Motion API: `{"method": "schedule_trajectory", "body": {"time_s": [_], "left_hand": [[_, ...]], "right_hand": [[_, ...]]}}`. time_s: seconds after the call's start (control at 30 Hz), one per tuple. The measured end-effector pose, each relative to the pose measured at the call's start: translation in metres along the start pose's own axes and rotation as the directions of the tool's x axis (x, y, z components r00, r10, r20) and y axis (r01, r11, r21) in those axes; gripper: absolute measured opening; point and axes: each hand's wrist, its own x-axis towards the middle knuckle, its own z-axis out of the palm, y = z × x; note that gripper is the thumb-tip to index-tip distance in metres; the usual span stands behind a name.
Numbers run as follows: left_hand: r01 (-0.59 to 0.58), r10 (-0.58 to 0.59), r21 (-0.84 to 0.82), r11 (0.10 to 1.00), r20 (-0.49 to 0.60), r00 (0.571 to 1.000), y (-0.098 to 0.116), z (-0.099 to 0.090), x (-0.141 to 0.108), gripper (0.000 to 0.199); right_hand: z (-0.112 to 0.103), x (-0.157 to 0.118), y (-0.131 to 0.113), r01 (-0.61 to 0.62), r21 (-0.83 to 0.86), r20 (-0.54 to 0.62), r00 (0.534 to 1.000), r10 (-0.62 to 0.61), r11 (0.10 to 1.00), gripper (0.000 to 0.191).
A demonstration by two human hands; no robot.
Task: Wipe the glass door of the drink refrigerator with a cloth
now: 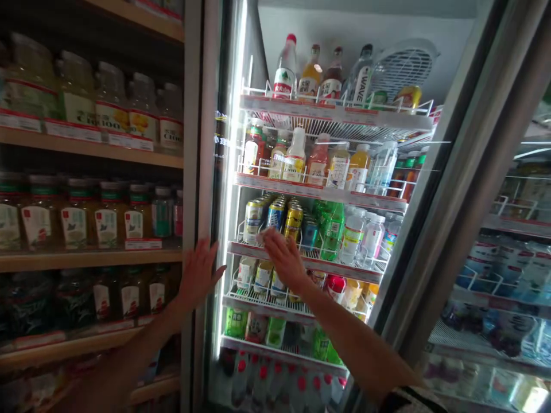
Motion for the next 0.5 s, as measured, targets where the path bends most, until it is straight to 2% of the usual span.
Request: {"method": "schedule_trajectory", "body": {"time_s": [0.07,0.1,0.2,0.27,0.4,0.43,0.5], "left_hand": [[-0.037,0.038,-0.023,0.999,0.005,0.999,0.012,0.003,0.003,0.057],[-0.054,0.054,-0.033,0.998,0.003,0.999,0.018,0.005,0.005,0.057],[-0.085,0.084,-0.056,0.995,-0.012,0.996,0.039,0.011,0.010,0.058],[-0.109,0.109,-0.075,0.991,-0.016,0.994,0.054,0.016,0.014,0.058],[-0.169,0.165,-0.118,0.979,-0.037,0.986,0.084,0.027,0.016,0.058],[-0.176,0.171,-0.126,0.976,-0.048,0.984,0.090,0.029,0.016,0.058],[-0.179,0.173,-0.145,0.973,-0.058,0.983,0.101,0.033,0.017,0.058]], "right_hand": [[-0.008,-0.020,0.011,0.051,0.002,0.044,0.998,-0.051,0.999,0.048],[-0.012,-0.028,0.017,0.030,-0.003,0.043,0.999,-0.030,1.000,0.048],[-0.020,-0.046,0.035,-0.215,-0.036,-0.015,0.977,0.215,0.976,0.048],[-0.022,-0.059,0.039,-0.296,-0.043,-0.029,0.955,0.295,0.954,0.050],[-0.026,-0.092,0.038,-0.150,-0.033,0.057,0.987,0.152,0.988,0.050],[-0.027,-0.096,0.042,-0.159,-0.035,0.065,0.985,0.161,0.987,0.050],[-0.033,-0.101,0.055,-0.292,-0.066,0.021,0.956,0.293,0.954,0.051]]}}
